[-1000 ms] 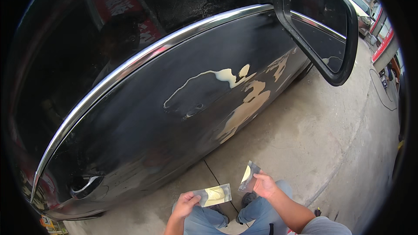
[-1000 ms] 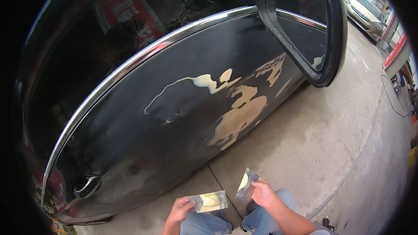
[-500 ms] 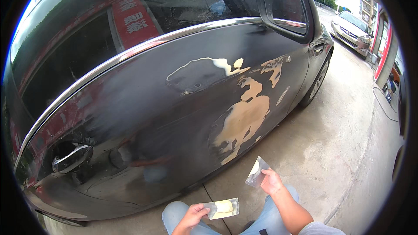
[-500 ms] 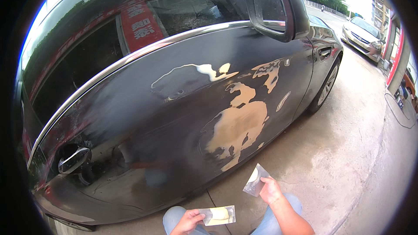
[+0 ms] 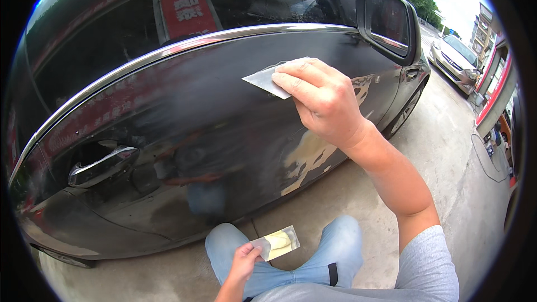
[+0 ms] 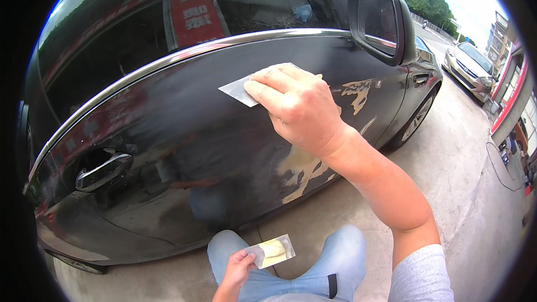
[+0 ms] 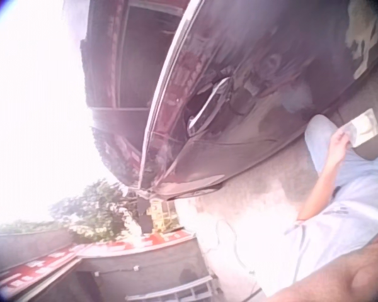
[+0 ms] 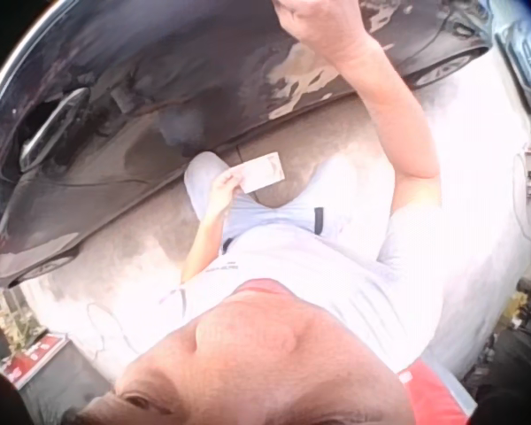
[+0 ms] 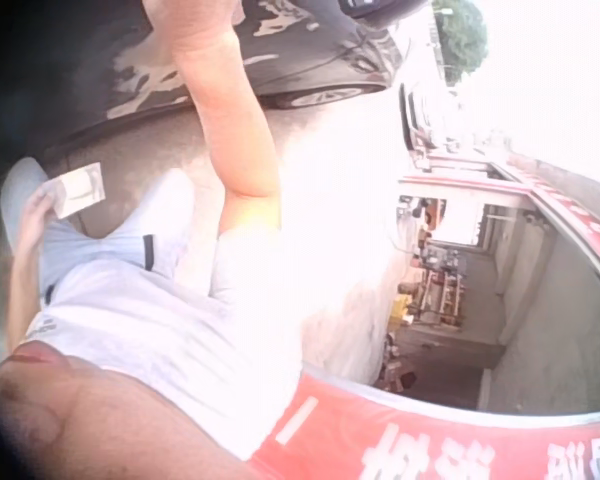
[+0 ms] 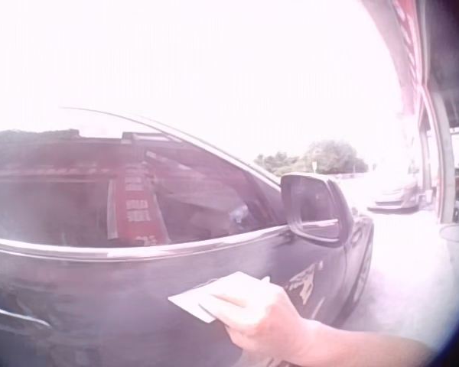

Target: The person applies a yellow body filler to a silver car's rear quarter panel using a spreader, then walks to a workbench to load more filler from a can onto the spreader. The person returns to a black car and applies the filler to a damaged area on the driver's door.

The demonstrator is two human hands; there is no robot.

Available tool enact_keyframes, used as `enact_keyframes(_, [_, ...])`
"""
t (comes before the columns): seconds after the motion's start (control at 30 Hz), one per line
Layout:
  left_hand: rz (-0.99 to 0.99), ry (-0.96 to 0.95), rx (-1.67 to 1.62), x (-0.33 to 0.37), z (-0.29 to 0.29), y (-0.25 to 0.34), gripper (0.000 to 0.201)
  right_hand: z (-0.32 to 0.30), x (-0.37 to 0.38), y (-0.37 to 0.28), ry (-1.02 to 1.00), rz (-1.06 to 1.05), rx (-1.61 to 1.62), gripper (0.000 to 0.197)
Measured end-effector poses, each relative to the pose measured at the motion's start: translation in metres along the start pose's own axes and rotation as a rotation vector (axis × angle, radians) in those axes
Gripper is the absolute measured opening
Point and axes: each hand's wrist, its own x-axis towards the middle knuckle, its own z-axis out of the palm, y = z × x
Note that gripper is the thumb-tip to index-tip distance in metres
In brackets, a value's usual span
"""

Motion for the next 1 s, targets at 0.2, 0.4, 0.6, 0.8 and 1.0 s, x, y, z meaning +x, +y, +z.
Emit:
enact_keyframes(0.2, [0.014,0.061,-0.036,0.005,-0.004,0.007,0.021,0.033,0.012,0.009,0.004,0.001,-0.060,0.030])
enact_keyframes(0.4, [0.011,0.105,-0.070,0.007,-0.018,0.005,0.021,0.037,0.006,0.009,-0.068,0.054,-0.032,0.036])
enact_keyframes(0.6, [0.040,0.123,-0.067,0.008,-0.023,0.018,0.021,0.031,-0.012,-0.008,-0.046,0.085,-0.016,0.039])
enact_keyframes(0.8, [0.161,0.156,-0.113,-0.003,-0.023,0.054,0.023,0.031,-0.040,-0.021,-0.042,0.102,-0.057,0.041])
enact_keyframes(1.0, [0.305,0.128,-0.238,-0.019,-0.002,0.097,0.026,0.050,-0.069,-0.033,0.075,0.060,-0.151,0.032])
